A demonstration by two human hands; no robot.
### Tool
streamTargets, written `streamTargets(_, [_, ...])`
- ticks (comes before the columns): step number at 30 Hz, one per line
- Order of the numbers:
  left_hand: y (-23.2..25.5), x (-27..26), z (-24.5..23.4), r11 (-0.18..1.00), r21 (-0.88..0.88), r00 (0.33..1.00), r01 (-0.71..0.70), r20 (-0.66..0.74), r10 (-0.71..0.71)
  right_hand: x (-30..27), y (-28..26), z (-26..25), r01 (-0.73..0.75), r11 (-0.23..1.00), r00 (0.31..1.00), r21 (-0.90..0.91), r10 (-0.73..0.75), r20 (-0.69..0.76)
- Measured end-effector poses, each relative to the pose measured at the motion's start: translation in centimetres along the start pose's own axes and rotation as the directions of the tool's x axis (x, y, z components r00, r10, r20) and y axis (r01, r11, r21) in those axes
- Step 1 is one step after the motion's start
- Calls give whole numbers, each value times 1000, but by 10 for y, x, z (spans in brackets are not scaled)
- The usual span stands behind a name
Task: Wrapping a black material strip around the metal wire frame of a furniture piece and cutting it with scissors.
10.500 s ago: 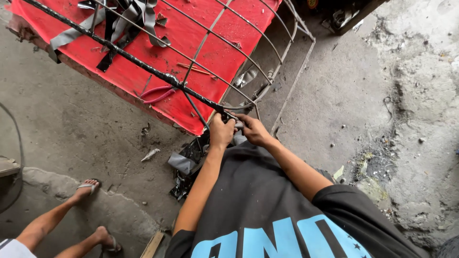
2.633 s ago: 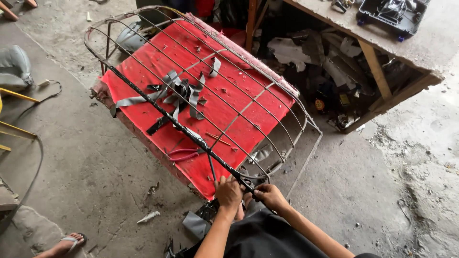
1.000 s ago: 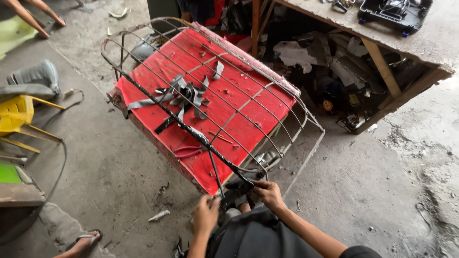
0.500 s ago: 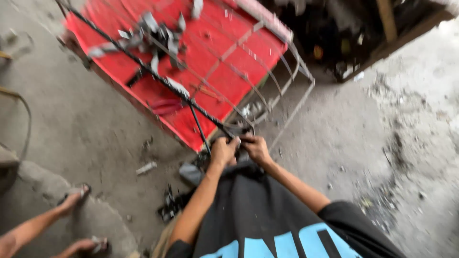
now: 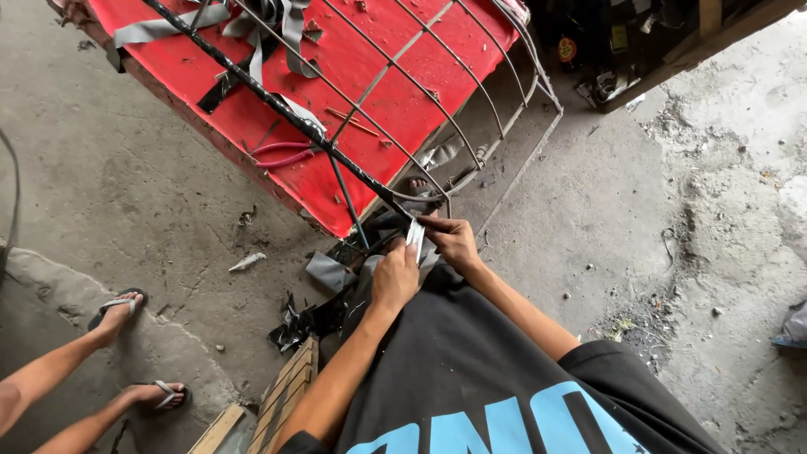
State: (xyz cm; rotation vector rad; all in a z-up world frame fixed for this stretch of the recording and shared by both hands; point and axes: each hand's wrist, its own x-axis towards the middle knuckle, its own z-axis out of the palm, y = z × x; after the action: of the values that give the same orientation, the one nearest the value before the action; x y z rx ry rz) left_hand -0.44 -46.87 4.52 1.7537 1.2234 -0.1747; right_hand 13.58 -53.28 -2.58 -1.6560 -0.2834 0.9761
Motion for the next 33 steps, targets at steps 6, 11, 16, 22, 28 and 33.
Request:
streamTargets(6, [-37, 33, 0, 987, 71, 971, 142, 184, -153, 11, 28, -10, -25, 995, 1000, -92, 26, 13])
streamTargets(11, [-37, 82, 16, 983, 58, 945, 173, 273, -183, 16, -17, -13, -2, 965, 997, -261, 23, 75])
streamTargets(16, [-83, 136, 82, 976, 129, 977, 173, 103, -187, 6, -111, 5, 310, 283, 875, -908, 289, 389])
streamTargets(22, [-93, 157, 111, 972, 46, 965, 229, 120, -234, 79, -27, 24, 562, -106, 785, -820, 379, 489])
streamTargets(28, [-87, 150, 92, 972, -184, 983, 149, 131, -126, 54, -78, 28, 552, -256, 833, -794, 219, 508])
streamTargets(33, [-93, 123, 53, 994, -44, 995, 99, -22, -100, 22, -112, 2, 516, -136, 821, -846, 361, 442])
